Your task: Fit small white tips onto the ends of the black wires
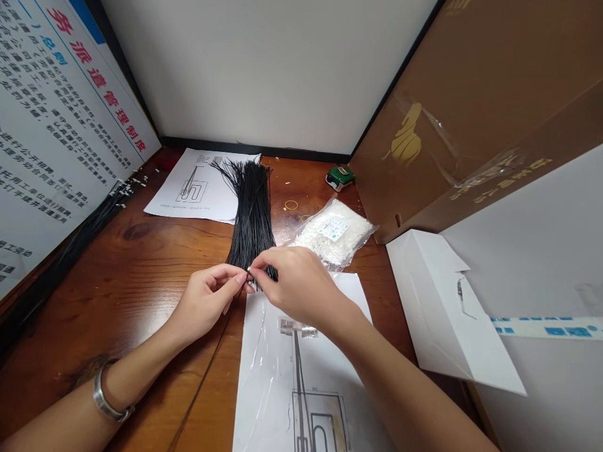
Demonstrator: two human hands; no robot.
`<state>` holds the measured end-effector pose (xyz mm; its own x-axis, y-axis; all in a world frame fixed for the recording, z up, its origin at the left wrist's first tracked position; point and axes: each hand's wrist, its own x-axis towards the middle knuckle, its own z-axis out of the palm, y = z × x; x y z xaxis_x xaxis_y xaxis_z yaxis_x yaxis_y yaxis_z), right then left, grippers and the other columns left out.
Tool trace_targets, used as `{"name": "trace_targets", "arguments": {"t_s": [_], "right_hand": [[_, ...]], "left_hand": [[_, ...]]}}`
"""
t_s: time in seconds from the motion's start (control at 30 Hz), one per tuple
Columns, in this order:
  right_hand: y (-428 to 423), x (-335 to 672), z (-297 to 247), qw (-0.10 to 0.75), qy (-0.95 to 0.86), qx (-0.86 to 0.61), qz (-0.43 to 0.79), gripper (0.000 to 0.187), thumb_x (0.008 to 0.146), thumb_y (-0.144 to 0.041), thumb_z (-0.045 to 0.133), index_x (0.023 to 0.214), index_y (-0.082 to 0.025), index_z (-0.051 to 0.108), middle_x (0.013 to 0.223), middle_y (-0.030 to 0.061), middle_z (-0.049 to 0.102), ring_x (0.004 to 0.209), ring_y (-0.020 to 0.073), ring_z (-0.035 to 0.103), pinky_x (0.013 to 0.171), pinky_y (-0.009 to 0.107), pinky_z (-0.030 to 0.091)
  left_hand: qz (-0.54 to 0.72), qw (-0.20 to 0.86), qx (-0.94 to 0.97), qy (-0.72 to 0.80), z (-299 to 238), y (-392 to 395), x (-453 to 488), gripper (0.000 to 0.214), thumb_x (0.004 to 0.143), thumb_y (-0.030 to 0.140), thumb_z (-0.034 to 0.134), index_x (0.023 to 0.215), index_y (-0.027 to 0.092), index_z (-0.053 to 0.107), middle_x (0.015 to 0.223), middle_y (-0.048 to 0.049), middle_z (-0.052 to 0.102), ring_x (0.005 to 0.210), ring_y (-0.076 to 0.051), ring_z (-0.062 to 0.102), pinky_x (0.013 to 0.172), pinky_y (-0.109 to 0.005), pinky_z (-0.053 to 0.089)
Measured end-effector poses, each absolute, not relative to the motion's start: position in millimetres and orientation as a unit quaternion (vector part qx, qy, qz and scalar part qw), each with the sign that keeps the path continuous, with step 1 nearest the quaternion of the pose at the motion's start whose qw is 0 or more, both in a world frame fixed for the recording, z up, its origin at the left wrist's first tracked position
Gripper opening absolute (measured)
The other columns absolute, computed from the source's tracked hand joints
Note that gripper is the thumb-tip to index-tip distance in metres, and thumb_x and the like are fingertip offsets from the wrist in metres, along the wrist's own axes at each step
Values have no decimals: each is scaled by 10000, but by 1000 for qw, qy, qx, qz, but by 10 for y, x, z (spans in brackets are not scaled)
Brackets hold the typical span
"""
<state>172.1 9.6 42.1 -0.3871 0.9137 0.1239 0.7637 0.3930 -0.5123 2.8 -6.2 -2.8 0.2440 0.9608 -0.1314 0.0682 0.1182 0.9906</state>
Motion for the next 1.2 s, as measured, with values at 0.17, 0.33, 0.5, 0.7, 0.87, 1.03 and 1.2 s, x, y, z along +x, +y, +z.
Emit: {"name": "trace_targets", "arguments": {"t_s": [0.17, 0.33, 0.5, 0.7, 0.87, 1.03, 1.2], "right_hand": [[189, 1952, 488, 284, -729, -616, 88, 167, 839, -264, 559, 805, -197, 708, 559, 18, 592, 515, 160, 518, 531, 292, 343], [263, 2098, 541, 331, -656, -678, 11, 133, 793, -287, 607, 762, -201, 703, 445, -34, 493, 428, 142, 460, 522, 290, 360], [242, 2102, 603, 319, -649, -690, 42, 197, 798, -367, 603, 849, -207, 706, 483, -26, 530, 465, 152, 506, 534, 290, 385], [153, 2167, 653, 74, -738, -648, 174, 138, 769, -267, 576, 683, -227, 677, 585, 2, 605, 485, 142, 523, 474, 274, 325], [141, 2090, 537, -115, -756, -610, 209, 236, 736, -260, 592, 509, -207, 555, 515, 17, 557, 500, 164, 508, 469, 285, 302], [162, 2029, 435, -145, -761, -605, 186, 227, 699, -202, 573, 493, -199, 477, 542, 25, 528, 498, 155, 478, 474, 287, 291], [156, 2037, 395, -161, -770, -598, 156, 237, 628, -70, 501, 468, -197, 379, 507, 11, 461, 438, 119, 384, 444, 287, 196]], "left_hand": [[389, 612, 554, 408, -38, -85, -21, 284, 845, 279, 557, 1100, 173, 625, 795, -56, 733, 421, -61, 397, 437, -221, 342], [349, 636, 595, 348, -42, -110, -63, 203, 823, 263, 604, 969, 189, 724, 899, -78, 740, 423, -52, 417, 413, -225, 337], [488, 621, 502, 354, 8, -24, -113, 222, 702, 280, 740, 907, 196, 717, 970, -88, 743, 390, -50, 458, 384, -216, 371], [726, 488, 284, 393, 219, 290, -435, 268, 794, 474, 604, 839, 219, 670, 1059, -38, 716, 380, -50, 463, 341, -210, 302], [787, 405, 83, 458, 335, 408, -828, 562, 923, 550, 199, 817, 179, 608, 1158, -25, 665, 437, -45, 463, 363, -217, 299], [762, 435, 49, 477, 336, 398, -1111, 802, 918, 490, -129, 677, 148, 555, 977, -55, 673, 605, -58, 567, 424, -209, 322], [744, 451, 80, 487, 356, 397, -915, 598, 929, 534, 118, 719, 175, 548, 1052, -60, 651, 538, -65, 517, 415, -219, 354]]}}
